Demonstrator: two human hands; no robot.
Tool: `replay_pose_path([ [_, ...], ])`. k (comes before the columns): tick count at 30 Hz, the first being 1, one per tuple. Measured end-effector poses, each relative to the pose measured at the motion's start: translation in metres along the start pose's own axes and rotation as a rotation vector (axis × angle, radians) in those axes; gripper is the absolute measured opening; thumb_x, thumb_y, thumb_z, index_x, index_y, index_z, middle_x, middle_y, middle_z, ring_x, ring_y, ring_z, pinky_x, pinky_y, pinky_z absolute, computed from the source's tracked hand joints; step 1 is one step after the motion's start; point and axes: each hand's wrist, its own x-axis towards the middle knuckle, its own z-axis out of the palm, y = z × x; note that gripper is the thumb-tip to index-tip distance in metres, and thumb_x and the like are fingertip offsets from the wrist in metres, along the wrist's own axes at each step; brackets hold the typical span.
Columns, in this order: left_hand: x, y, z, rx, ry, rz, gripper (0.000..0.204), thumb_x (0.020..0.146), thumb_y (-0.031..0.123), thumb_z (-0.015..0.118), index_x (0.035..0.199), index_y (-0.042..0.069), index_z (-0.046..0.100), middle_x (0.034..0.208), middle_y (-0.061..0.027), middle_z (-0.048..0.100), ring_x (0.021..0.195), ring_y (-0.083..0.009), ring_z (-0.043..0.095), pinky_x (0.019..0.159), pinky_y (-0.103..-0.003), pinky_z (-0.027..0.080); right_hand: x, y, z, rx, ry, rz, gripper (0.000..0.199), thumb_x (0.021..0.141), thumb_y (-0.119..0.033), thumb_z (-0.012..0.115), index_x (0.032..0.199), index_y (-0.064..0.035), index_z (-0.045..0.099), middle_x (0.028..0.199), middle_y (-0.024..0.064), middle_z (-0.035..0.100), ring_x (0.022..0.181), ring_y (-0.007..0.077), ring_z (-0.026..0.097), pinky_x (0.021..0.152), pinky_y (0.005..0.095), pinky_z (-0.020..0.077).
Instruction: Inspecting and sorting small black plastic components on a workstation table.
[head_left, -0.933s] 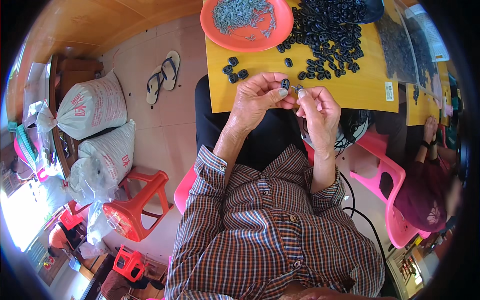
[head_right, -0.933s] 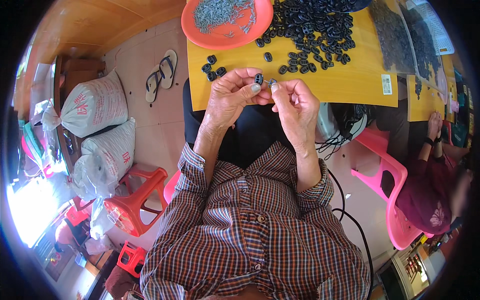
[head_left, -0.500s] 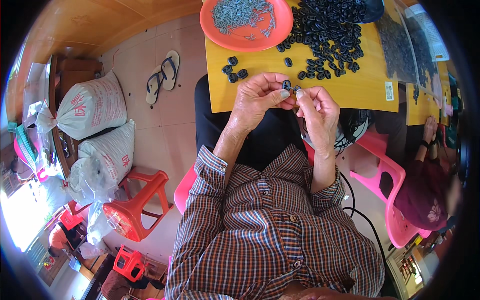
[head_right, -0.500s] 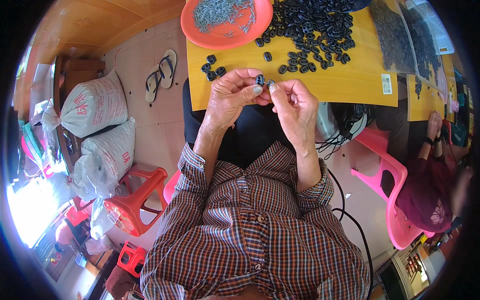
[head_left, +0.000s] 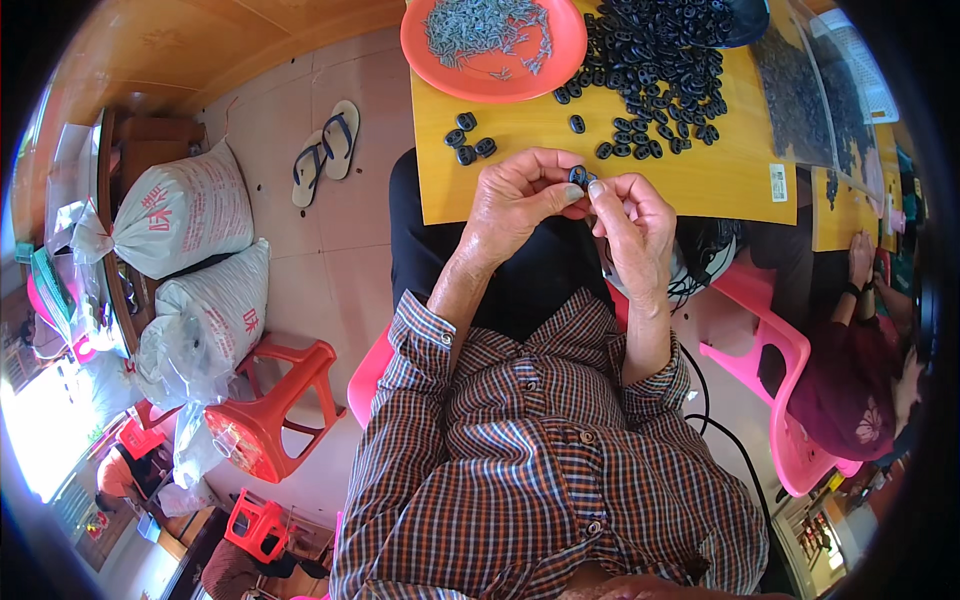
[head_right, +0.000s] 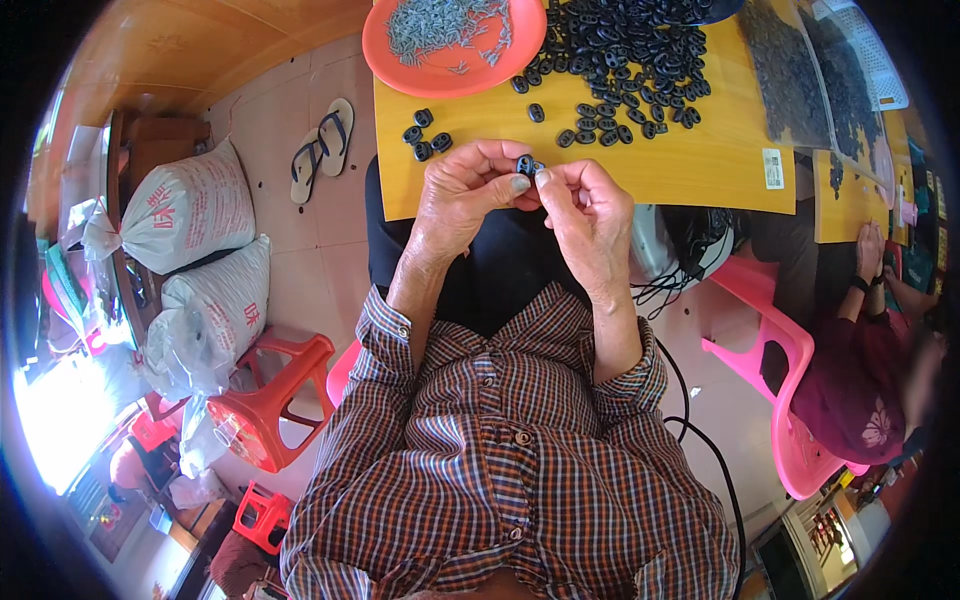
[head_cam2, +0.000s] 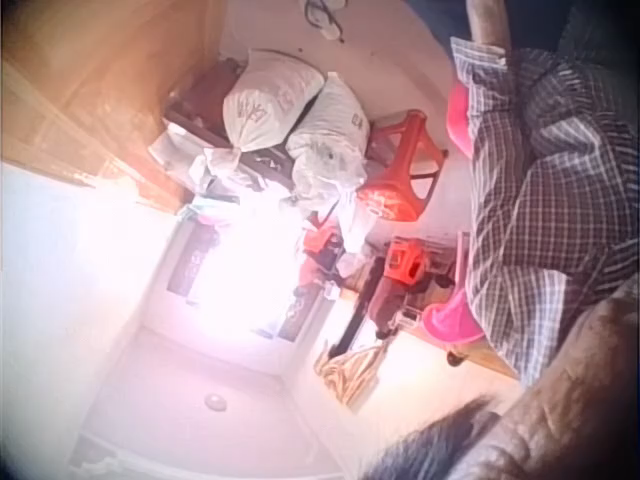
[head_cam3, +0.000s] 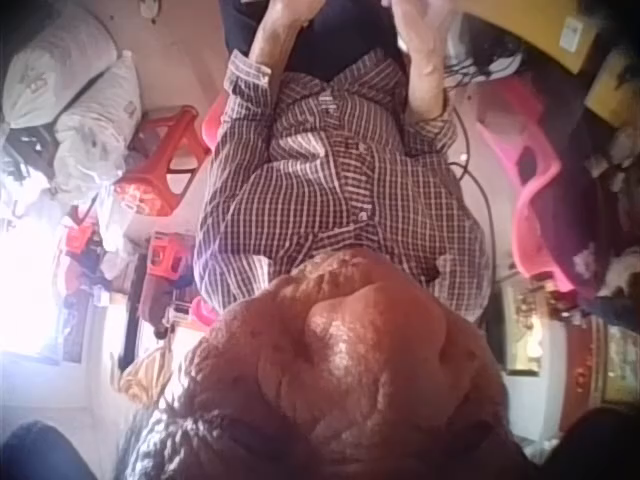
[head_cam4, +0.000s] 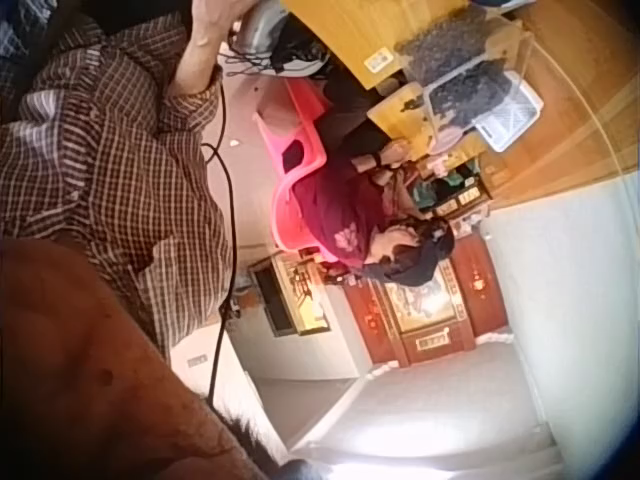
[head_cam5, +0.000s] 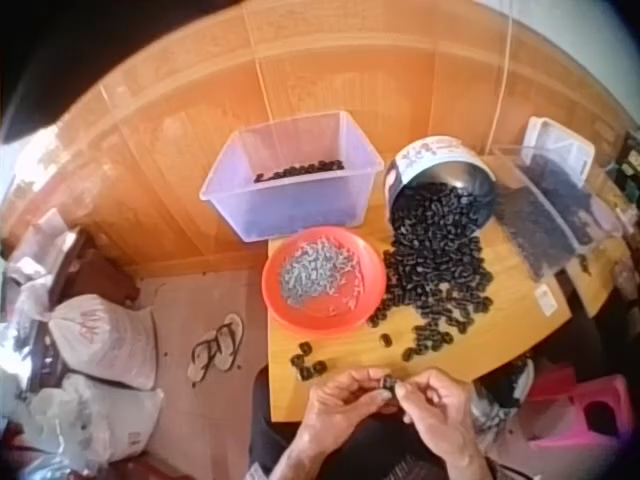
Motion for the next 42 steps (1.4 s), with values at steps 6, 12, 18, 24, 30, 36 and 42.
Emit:
replay_pose_path([
  [6,-0.001,0.000,-0.002,0.012,-0.007,0.002,0.027,0.085,-0.005,0.062,0.111,-0.001,0.060,0.096,-0.0113,0.067,0.082,-0.0182,0.067,0.074,-0.031,0.058,0.000,0.002,0.001,0.033,0.000,0.014,0.013,0.089,-0.011,0.061,0.082,0.0005,0.060,0.067,-0.0017,0.057,0.055,0.0009,0.047,0.051,0.0152,0.0358],
  [12,-0.001,0.003,-0.003,0.041,-0.022,-0.001,0.026,0.085,-0.005,0.062,0.110,-0.001,0.060,0.096,-0.0099,0.067,0.082,-0.0173,0.067,0.074,-0.029,0.057,0.000,0.001,0.001,0.012,-0.016,0.009,0.014,0.089,-0.013,0.061,0.083,0.0000,0.060,0.068,-0.0012,0.057,0.055,0.0014,0.047,0.051,0.0153,0.0363],
  [18,-0.004,0.006,-0.009,0.099,-0.025,-0.015,0.026,0.084,-0.005,0.063,0.110,-0.002,0.061,0.095,-0.0098,0.067,0.081,-0.0174,0.067,0.074,-0.029,0.057,0.002,0.004,-0.002,0.100,-0.097,0.068,0.013,0.089,-0.013,0.062,0.085,-0.0004,0.061,0.070,-0.0004,0.058,0.056,0.0030,0.049,0.051,0.0162,0.0381],
  [24,-0.006,0.008,-0.012,0.142,-0.035,-0.017,0.025,0.085,-0.004,0.063,0.109,-0.004,0.061,0.091,-0.0098,0.068,0.079,-0.0162,0.067,0.072,-0.027,0.056,0.008,0.010,-0.008,0.236,-0.180,0.155,0.012,0.088,-0.012,0.064,0.087,-0.0004,0.061,0.072,0.0025,0.061,0.057,0.0059,0.054,0.051,0.0168,0.0415],
  [30,-0.007,0.009,-0.013,0.125,-0.041,-0.022,0.024,0.085,-0.003,0.063,0.109,-0.004,0.062,0.087,-0.0092,0.068,0.076,-0.0140,0.067,0.070,-0.026,0.056,0.009,0.009,-0.008,0.315,-0.210,0.198,0.010,0.086,-0.009,0.066,0.088,-0.0001,0.062,0.071,0.0039,0.062,0.057,0.0083,0.058,0.050,0.0168,0.0439],
  [36,-0.008,0.008,-0.013,0.129,-0.037,-0.029,0.024,0.085,-0.002,0.063,0.108,-0.005,0.062,0.086,-0.0099,0.068,0.074,-0.0143,0.067,0.069,-0.026,0.056,0.010,0.011,-0.009,0.307,-0.210,0.215,0.012,0.085,-0.009,0.068,0.088,0.0002,0.062,0.070,0.0043,0.062,0.057,0.0090,0.059,0.049,0.0174,0.0452],
  [42,-0.009,0.010,-0.014,0.114,-0.060,-0.045,0.023,0.085,-0.003,0.063,0.108,-0.006,0.062,0.086,-0.0110,0.068,0.074,-0.0153,0.067,0.068,-0.027,0.057,0.009,0.010,-0.009,0.288,-0.218,0.230,0.012,0.085,-0.009,0.068,0.086,0.0007,0.062,0.070,0.0049,0.062,0.056,0.0097,0.060,0.048,0.0177,0.0456],
])
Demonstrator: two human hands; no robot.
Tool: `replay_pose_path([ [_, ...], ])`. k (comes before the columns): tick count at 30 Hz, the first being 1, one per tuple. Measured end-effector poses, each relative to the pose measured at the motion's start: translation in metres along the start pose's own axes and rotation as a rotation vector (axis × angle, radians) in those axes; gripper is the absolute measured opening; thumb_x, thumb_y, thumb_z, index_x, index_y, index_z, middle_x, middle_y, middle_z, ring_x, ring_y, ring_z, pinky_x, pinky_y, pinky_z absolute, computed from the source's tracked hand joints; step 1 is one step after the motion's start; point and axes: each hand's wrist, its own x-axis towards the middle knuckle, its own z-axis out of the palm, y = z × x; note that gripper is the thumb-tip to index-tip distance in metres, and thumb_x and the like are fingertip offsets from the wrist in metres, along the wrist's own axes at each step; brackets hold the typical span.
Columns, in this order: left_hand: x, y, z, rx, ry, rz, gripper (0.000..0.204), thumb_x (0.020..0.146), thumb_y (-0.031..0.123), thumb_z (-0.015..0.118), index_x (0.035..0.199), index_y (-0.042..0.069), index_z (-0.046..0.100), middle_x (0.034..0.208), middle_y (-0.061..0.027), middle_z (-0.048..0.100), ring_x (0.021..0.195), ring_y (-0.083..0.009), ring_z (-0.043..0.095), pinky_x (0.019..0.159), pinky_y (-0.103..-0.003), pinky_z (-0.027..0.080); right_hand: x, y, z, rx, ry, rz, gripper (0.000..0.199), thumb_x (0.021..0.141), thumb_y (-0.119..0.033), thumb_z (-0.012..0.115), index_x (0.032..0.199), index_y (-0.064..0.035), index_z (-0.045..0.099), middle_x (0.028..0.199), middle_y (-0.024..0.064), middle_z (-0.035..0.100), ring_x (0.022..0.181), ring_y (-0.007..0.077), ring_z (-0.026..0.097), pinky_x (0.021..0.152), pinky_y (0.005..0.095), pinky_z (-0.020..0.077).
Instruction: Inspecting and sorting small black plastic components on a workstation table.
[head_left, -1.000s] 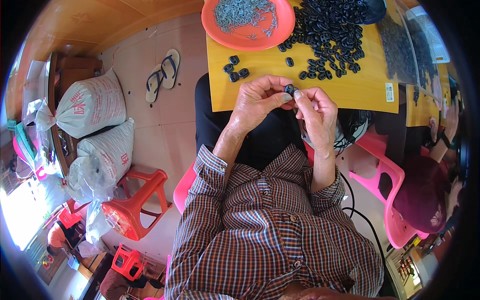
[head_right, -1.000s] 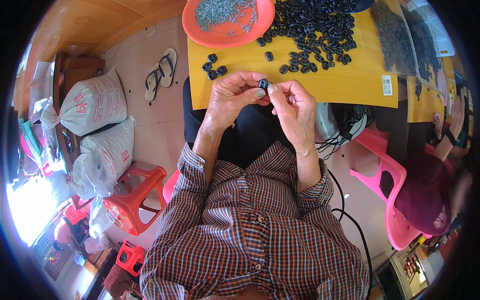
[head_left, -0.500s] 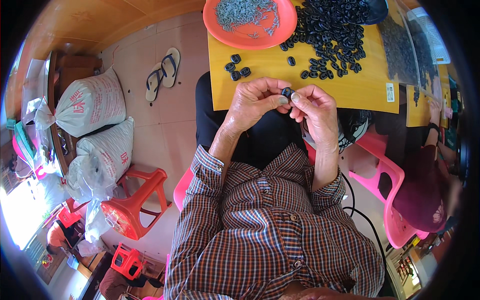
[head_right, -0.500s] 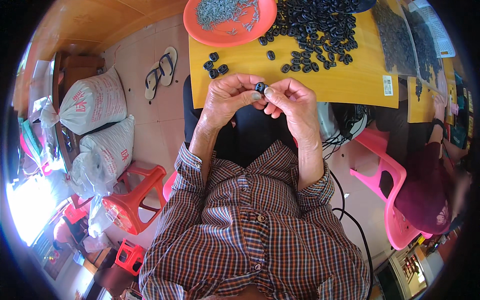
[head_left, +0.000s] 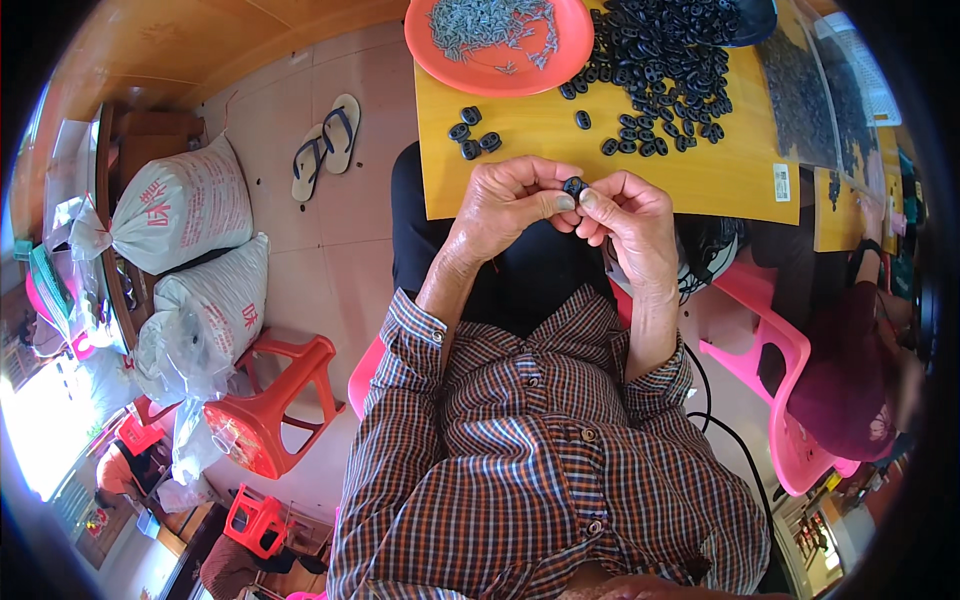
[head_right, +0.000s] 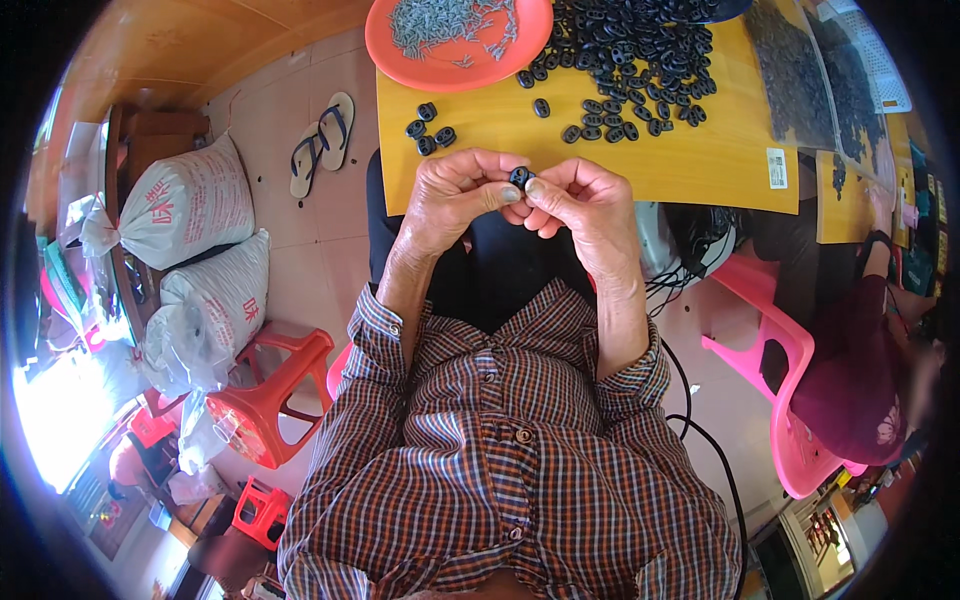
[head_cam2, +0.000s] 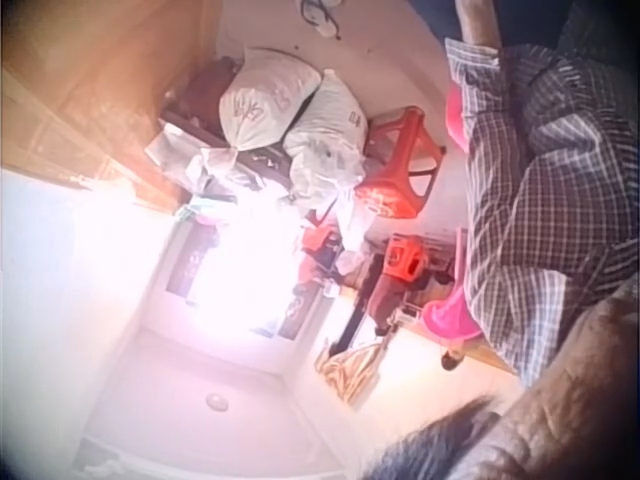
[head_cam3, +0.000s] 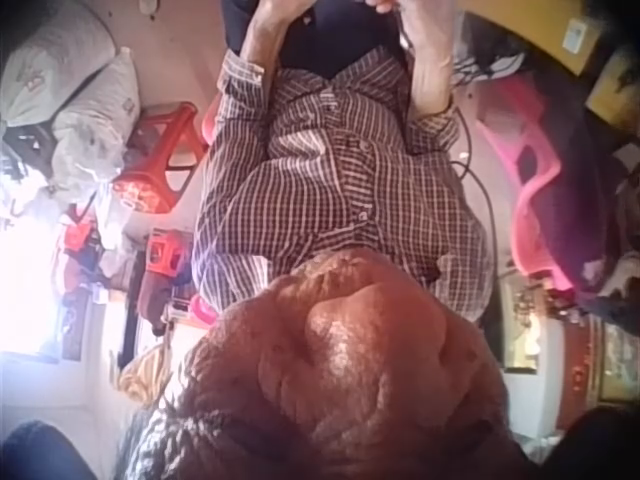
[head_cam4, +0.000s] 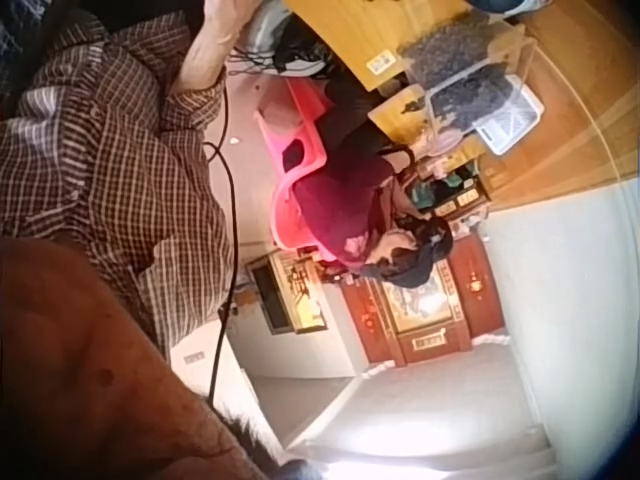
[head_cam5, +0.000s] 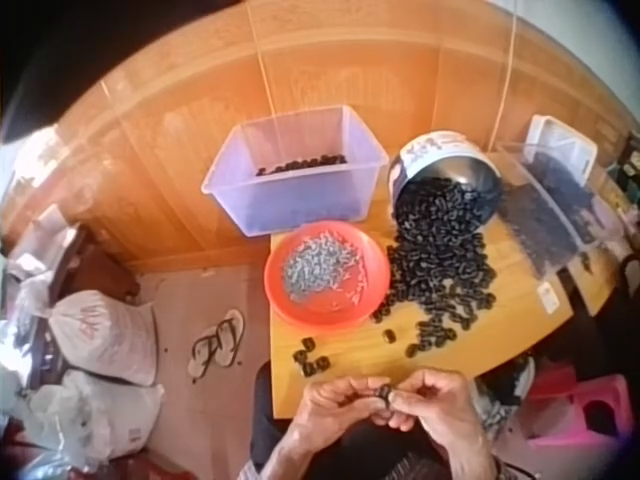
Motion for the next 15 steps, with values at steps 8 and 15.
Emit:
replay_pose_path([
  [8,-0.0012,0.0065,-0.0034,0.066,-0.051,-0.032,0.025,0.084,-0.005,0.063,0.108,-0.008,0.061,0.087,-0.0142,0.068,0.074,-0.0182,0.068,0.068,-0.029,0.058,0.0000,-0.0016,-0.0039,-0.026,-0.030,0.069,0.012,0.084,-0.009,0.068,0.084,0.0017,0.062,0.070,0.0083,0.064,0.051,0.0104,0.059,0.044,0.0192,0.0465],
  [15,-0.0020,0.0093,-0.0039,0.106,-0.089,-0.049,0.024,0.085,-0.004,0.063,0.108,-0.008,0.061,0.087,-0.0142,0.069,0.074,-0.0176,0.068,0.069,-0.029,0.058,0.0011,-0.0035,-0.0032,-0.053,-0.054,0.091,0.011,0.085,-0.007,0.067,0.082,0.0024,0.062,0.069,0.0092,0.064,0.049,0.0101,0.058,0.042,0.0189,0.0458],
])
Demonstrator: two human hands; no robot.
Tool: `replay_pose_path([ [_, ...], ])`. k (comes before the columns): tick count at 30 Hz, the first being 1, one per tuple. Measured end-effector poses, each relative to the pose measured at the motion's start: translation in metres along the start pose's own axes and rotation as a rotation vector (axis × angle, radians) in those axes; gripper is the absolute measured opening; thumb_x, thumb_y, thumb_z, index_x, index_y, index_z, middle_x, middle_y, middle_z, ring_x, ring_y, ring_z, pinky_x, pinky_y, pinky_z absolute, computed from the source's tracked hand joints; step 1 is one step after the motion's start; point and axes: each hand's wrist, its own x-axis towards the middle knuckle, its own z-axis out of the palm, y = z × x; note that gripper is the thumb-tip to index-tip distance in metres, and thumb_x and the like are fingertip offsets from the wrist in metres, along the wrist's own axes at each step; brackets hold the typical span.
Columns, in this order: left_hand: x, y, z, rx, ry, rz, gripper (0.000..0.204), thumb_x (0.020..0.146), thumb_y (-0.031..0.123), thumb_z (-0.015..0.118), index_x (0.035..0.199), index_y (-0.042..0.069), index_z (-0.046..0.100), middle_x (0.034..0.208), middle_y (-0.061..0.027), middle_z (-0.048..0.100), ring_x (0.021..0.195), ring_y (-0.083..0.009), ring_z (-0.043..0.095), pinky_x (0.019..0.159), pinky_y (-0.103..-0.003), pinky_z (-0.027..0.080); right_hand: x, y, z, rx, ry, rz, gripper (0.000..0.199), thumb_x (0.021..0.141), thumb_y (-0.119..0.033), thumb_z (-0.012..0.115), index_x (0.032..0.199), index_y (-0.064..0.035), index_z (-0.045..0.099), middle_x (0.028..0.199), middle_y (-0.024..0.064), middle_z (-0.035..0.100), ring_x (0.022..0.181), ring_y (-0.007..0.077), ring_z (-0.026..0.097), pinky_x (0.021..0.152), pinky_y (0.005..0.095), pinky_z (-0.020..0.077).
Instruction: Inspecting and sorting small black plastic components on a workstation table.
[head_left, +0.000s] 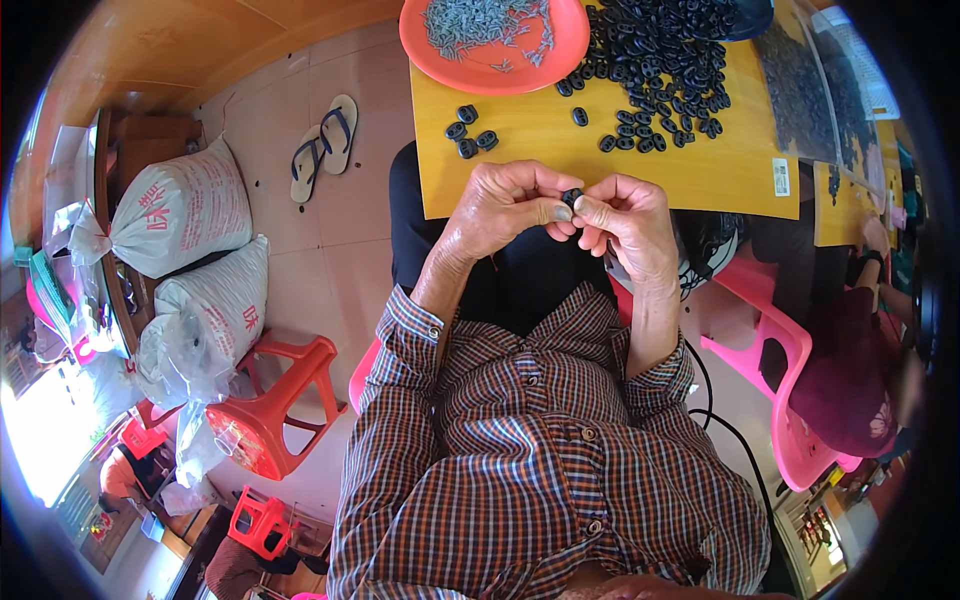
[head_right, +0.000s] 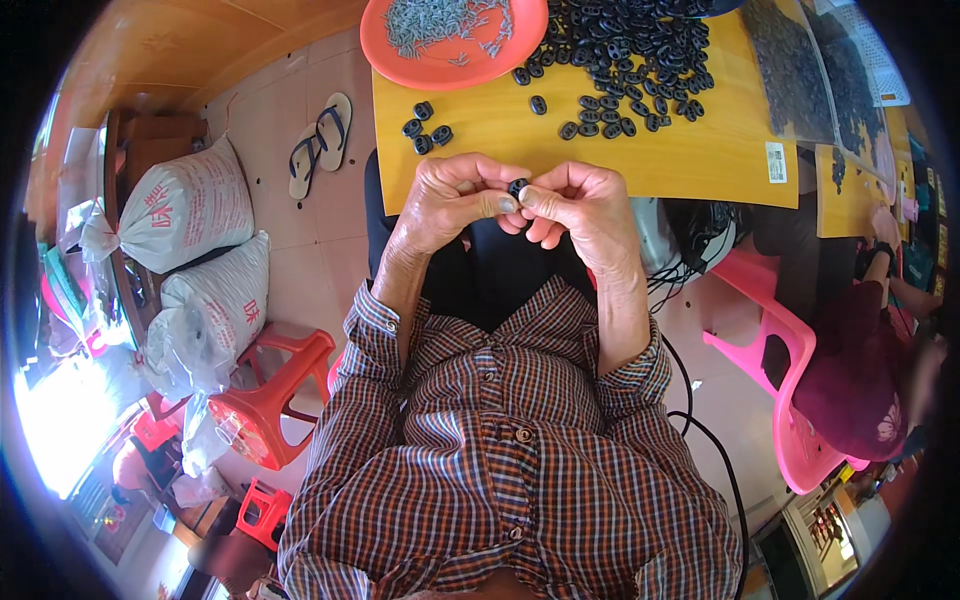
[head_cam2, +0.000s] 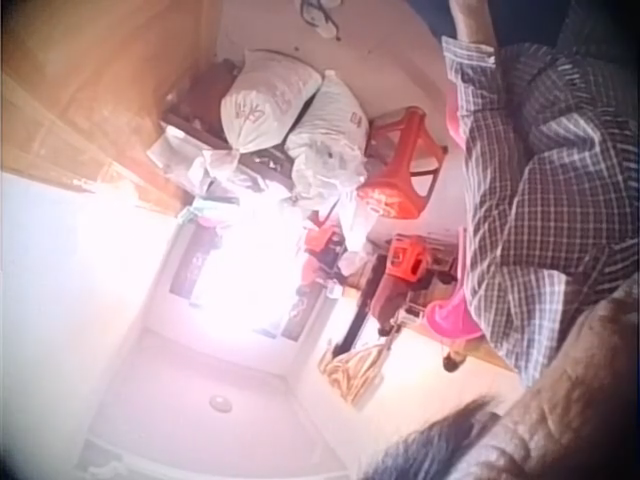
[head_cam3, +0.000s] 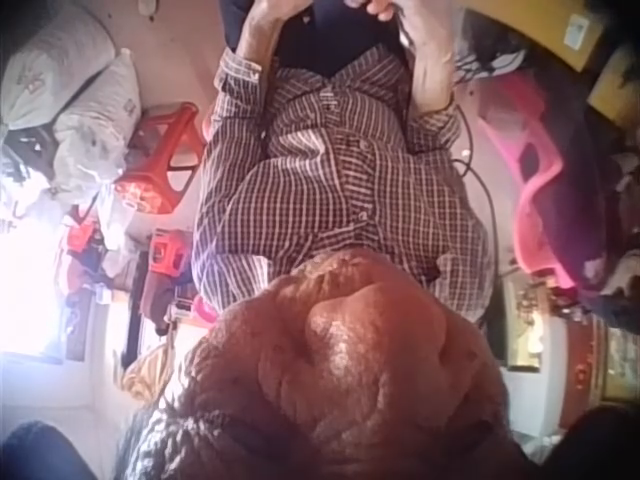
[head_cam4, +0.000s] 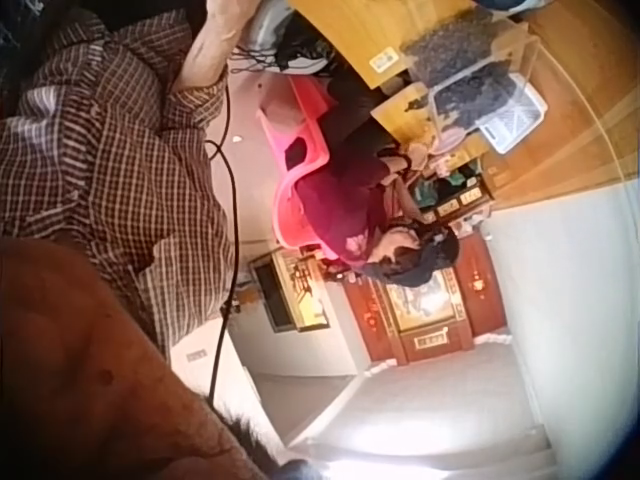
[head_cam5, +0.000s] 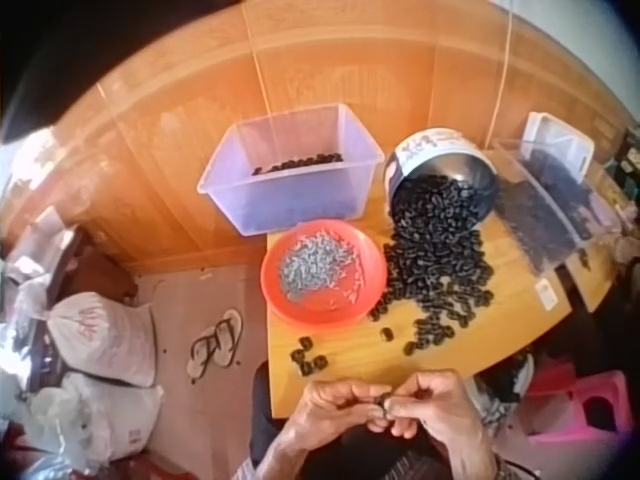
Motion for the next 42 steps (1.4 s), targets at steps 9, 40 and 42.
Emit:
replay_pose_path([
  [9,-0.011,-0.007,0.008,0.235,0.166,0.079,0.018,0.084,0.000,0.064,0.102,-0.004,0.062,0.089,-0.0088,0.067,0.075,-0.0135,0.066,0.065,-0.024,0.054,0.001,0.009,0.007,-0.012,0.015,-0.060,0.012,0.087,-0.010,0.065,0.089,0.0018,0.063,0.073,0.0076,0.065,0.053,0.0094,0.059,0.045,0.0180,0.0461],
  [40,-0.024,-0.009,-0.032,1.234,0.809,0.507,0.036,0.066,0.007,0.081,0.098,0.004,0.065,0.088,-0.0076,0.054,0.066,-0.0169,0.048,0.058,-0.029,0.044,0.028,0.003,-0.029,-1.034,0.853,-0.535,0.018,0.082,-0.009,0.065,0.099,-0.0042,0.064,0.086,0.0105,0.058,0.065,0.0231,0.061,0.062,0.0346,0.0484],
  [42,-0.024,-0.009,-0.033,1.214,0.804,0.494,0.037,0.065,0.008,0.081,0.098,0.004,0.065,0.088,-0.0072,0.054,0.065,-0.0158,0.048,0.057,-0.028,0.044,0.032,0.003,-0.030,-1.167,0.908,-0.537,0.019,0.083,-0.014,0.064,0.100,-0.0057,0.064,0.088,0.0115,0.058,0.067,0.0271,0.061,0.063,0.0376,0.0484],
])
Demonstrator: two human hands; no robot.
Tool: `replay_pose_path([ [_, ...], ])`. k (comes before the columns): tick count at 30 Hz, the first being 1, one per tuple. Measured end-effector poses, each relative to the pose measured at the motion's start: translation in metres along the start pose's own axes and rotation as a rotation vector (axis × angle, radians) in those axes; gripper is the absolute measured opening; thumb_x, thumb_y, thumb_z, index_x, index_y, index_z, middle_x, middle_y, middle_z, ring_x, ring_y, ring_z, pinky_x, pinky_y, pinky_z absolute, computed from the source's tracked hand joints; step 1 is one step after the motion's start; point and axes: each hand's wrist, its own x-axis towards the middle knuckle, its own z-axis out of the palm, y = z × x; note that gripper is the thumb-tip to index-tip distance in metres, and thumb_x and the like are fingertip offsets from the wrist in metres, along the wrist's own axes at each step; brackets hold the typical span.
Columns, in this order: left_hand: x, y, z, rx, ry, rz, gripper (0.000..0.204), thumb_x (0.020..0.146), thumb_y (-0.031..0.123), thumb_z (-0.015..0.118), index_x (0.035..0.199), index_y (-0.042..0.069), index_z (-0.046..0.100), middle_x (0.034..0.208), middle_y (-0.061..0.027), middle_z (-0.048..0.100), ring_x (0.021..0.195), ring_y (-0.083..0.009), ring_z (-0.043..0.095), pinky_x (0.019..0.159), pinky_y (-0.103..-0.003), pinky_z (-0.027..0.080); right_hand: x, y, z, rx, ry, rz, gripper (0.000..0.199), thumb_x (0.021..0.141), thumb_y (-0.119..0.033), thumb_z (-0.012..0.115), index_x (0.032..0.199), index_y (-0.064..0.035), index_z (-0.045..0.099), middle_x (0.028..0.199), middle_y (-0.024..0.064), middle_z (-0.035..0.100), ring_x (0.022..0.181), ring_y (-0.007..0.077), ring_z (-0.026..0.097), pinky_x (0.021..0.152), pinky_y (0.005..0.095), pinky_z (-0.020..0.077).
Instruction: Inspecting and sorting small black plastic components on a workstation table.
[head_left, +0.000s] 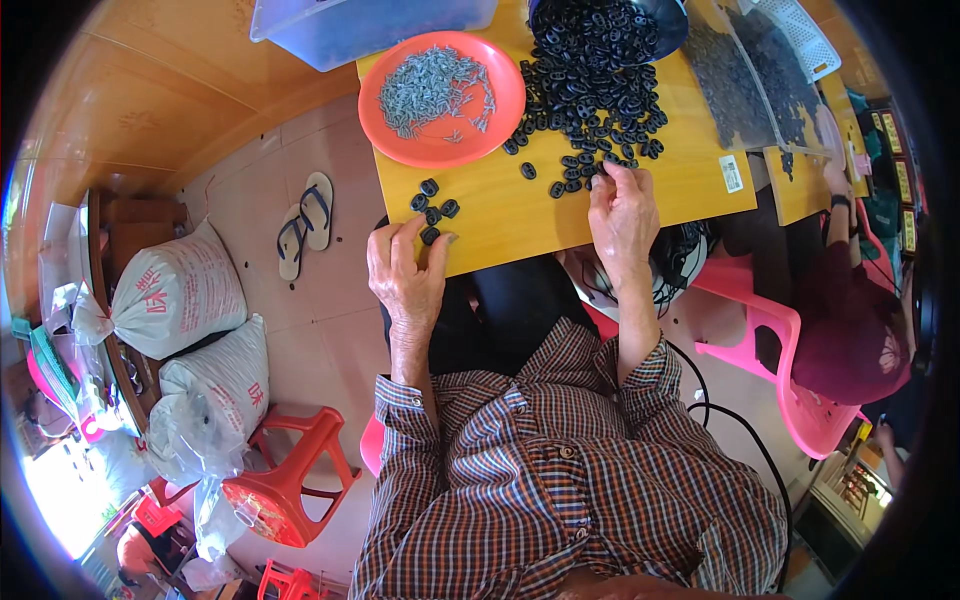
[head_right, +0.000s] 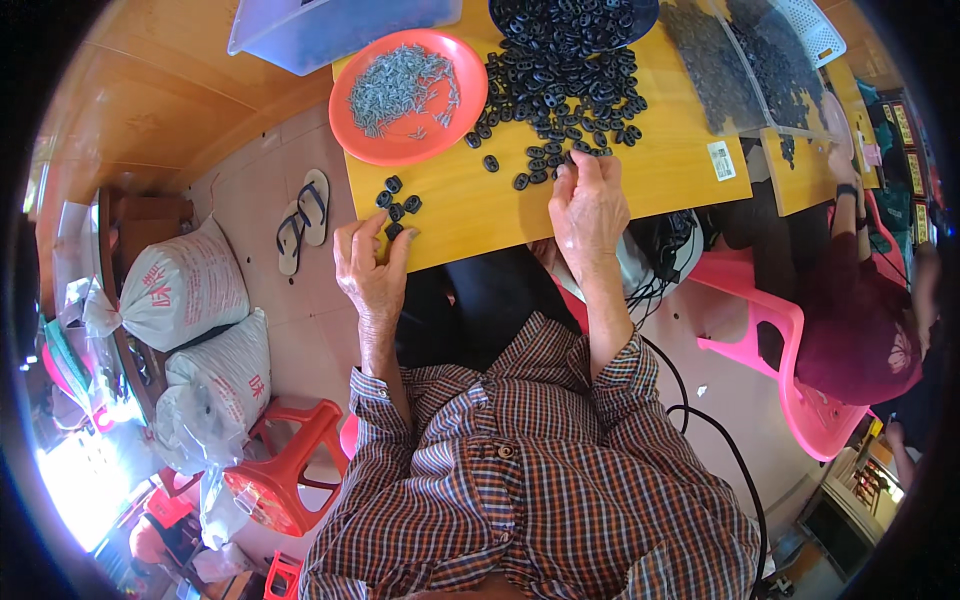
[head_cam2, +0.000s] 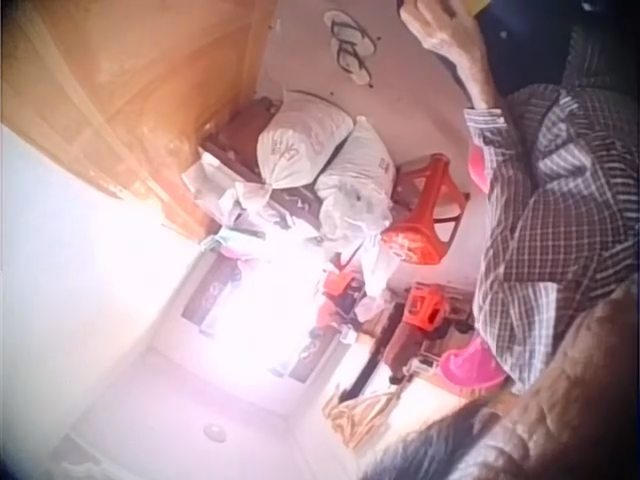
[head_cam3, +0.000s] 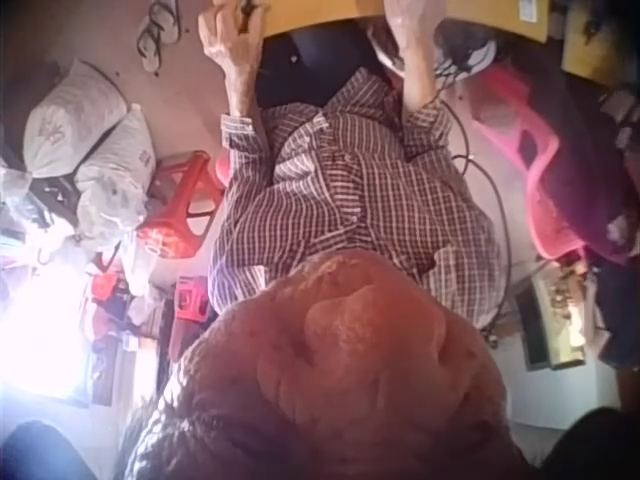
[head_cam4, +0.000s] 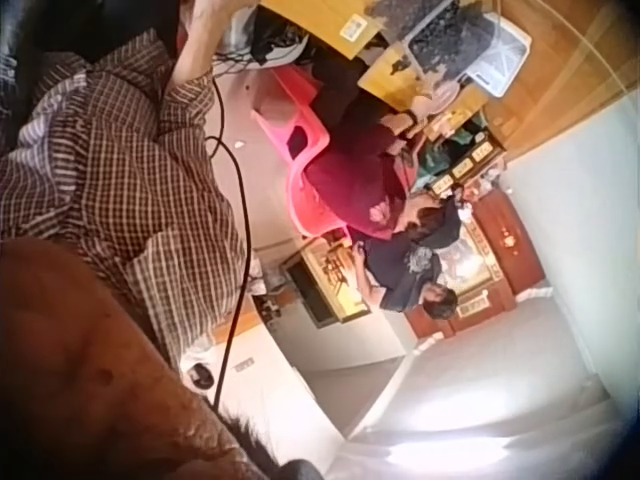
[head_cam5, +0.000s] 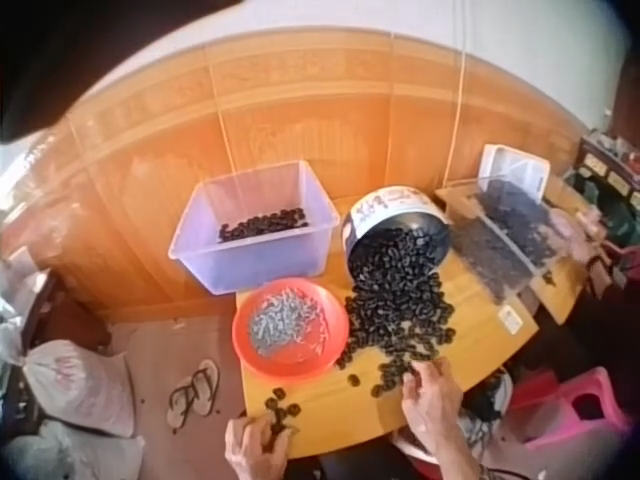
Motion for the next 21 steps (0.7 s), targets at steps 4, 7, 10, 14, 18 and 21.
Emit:
replay_pose_path([
  [4,0.000,-0.001,-0.001,-0.001,-0.007,0.004,0.039,0.065,0.011,0.083,0.099,0.004,0.065,0.088,-0.0063,0.053,0.062,-0.0132,0.046,0.055,-0.026,0.043,0.001,-0.009,0.004,0.007,-0.046,-0.020,0.020,0.084,-0.014,0.064,0.102,-0.0082,0.064,0.089,0.0120,0.059,0.066,0.0284,0.061,0.062,0.0387,0.0484],
  [7,0.000,0.001,-0.002,-0.026,-0.010,-0.011,0.039,0.066,0.013,0.083,0.099,0.004,0.065,0.088,-0.0065,0.053,0.062,-0.0132,0.046,0.054,-0.026,0.043,0.001,-0.014,0.009,0.124,-0.086,-0.034,0.020,0.083,-0.012,0.064,0.103,-0.0073,0.064,0.087,0.0118,0.059,0.064,0.0255,0.061,0.060,0.0361,0.0484],
  [10,-0.001,0.001,-0.002,-0.058,-0.025,-0.057,0.035,0.070,0.013,0.081,0.099,0.004,0.065,0.088,-0.0069,0.053,0.063,-0.0134,0.047,0.054,-0.025,0.044,0.005,-0.018,0.009,0.262,-0.114,0.020,0.015,0.083,-0.009,0.065,0.097,-0.0059,0.067,0.084,0.0107,0.059,0.062,0.0216,0.060,0.060,0.0319,0.0483],
  [14,-0.002,0.000,-0.002,-0.024,-0.033,-0.071,0.035,0.071,0.019,0.080,0.099,0.006,0.064,0.090,-0.0102,0.055,0.081,-0.0263,0.057,0.069,-0.036,0.048,0.015,-0.018,0.010,0.280,-0.068,0.061,0.011,0.082,-0.010,0.066,0.092,-0.0048,0.068,0.083,0.0103,0.059,0.063,0.0217,0.060,0.060,0.0315,0.0486],
  [18,0.000,-0.003,-0.001,-0.031,0.004,-0.011,0.022,0.079,0.011,0.073,0.098,0.003,0.065,0.088,-0.0079,0.054,0.064,-0.0130,0.048,0.054,-0.024,0.043,0.024,-0.006,0.019,0.166,-0.079,0.042,0.012,0.082,-0.011,0.066,0.091,-0.0046,0.069,0.084,0.0106,0.060,0.065,0.0219,0.061,0.061,0.0320,0.0488],
  [21,0.000,-0.003,0.000,-0.039,0.003,-0.024,0.021,0.080,0.011,0.072,0.097,0.002,0.066,0.088,-0.0081,0.054,0.064,-0.0129,0.048,0.054,-0.024,0.044,0.028,0.000,0.021,0.112,-0.029,0.022,0.013,0.081,-0.011,0.066,0.092,-0.0053,0.070,0.084,0.0109,0.061,0.068,0.0222,0.061,0.063,0.0327,0.0490],
])
